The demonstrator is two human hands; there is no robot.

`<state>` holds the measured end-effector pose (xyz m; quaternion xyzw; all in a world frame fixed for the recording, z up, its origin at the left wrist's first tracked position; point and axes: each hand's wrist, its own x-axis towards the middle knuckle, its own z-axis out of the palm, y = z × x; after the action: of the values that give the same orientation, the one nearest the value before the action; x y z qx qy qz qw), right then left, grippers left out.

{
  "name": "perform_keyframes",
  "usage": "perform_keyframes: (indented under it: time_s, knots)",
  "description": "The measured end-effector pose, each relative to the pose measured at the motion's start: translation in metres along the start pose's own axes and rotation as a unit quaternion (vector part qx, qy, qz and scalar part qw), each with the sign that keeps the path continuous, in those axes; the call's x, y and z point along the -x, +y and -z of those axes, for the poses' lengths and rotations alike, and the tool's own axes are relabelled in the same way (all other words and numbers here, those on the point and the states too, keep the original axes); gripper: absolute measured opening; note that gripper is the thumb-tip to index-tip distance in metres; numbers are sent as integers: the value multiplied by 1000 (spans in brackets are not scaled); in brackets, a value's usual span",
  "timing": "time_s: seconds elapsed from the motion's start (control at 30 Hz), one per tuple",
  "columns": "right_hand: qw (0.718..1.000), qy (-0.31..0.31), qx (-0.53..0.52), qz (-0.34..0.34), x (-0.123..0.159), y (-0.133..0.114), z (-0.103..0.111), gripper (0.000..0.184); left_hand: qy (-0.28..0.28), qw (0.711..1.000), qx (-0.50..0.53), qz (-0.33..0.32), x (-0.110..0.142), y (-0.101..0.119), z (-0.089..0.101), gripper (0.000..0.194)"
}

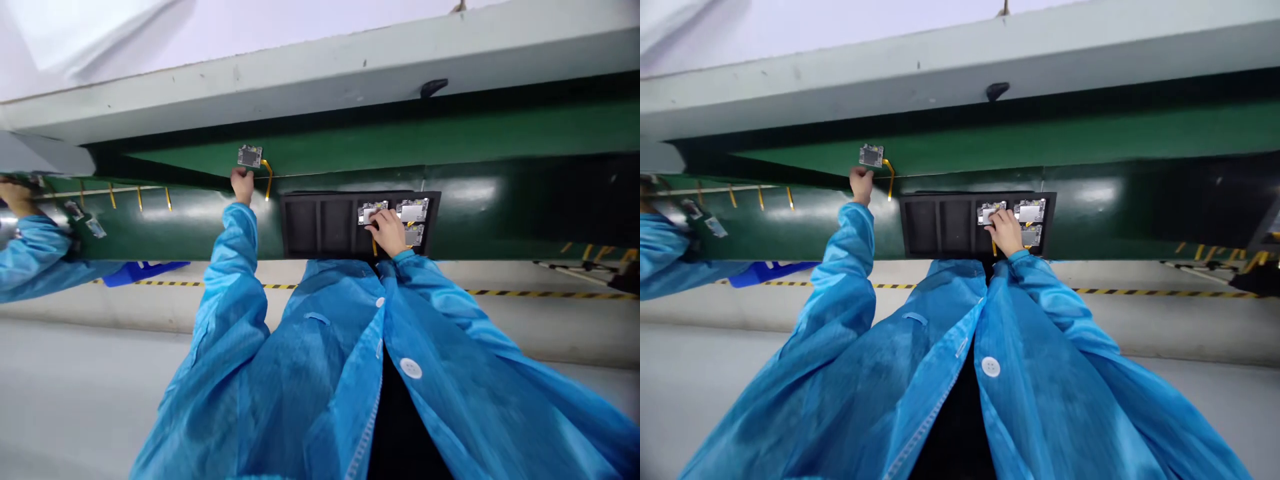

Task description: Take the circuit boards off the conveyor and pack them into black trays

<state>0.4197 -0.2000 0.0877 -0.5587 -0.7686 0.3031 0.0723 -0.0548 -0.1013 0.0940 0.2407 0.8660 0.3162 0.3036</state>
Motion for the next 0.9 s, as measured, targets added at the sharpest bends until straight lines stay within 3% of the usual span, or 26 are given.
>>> perform_keyframes:
  time_s: [0.1, 0.17, 0.3, 0.47, 0.6, 0.73, 0.8, 0.9]
  knots:
    - [1000, 16, -5, -26, -4, 1, -3, 9, 19, 984, -173, -31, -21, 8, -12, 44]
    - [999, 28, -7, -45, -5, 0, -4, 10, 13, 972, -233, -29, -29, 14, -21, 56]
    - [996, 49, -12, -72, -2, -7, -5, 11, 10, 963, -271, -14, -39, 27, -32, 68]
    - [993, 82, -48, -76, 5, -13, -7, 17, 4, 967, -251, 30, -42, 43, -33, 74]
    - [986, 122, -85, -81, 10, -15, -4, 19, 14, 991, -131, 14, -42, 47, -33, 66]
    - [979, 152, -98, -94, 10, -26, 3, 16, -62, 996, 53, 34, -30, 45, -36, 30]
    - [976, 159, -116, -93, 8, -37, 6, 16, -94, 986, 122, 63, -11, 44, -37, 22]
    - [969, 167, -162, -85, 3, -59, 12, 19, -125, 964, 230, 43, 36, 40, -37, 23]
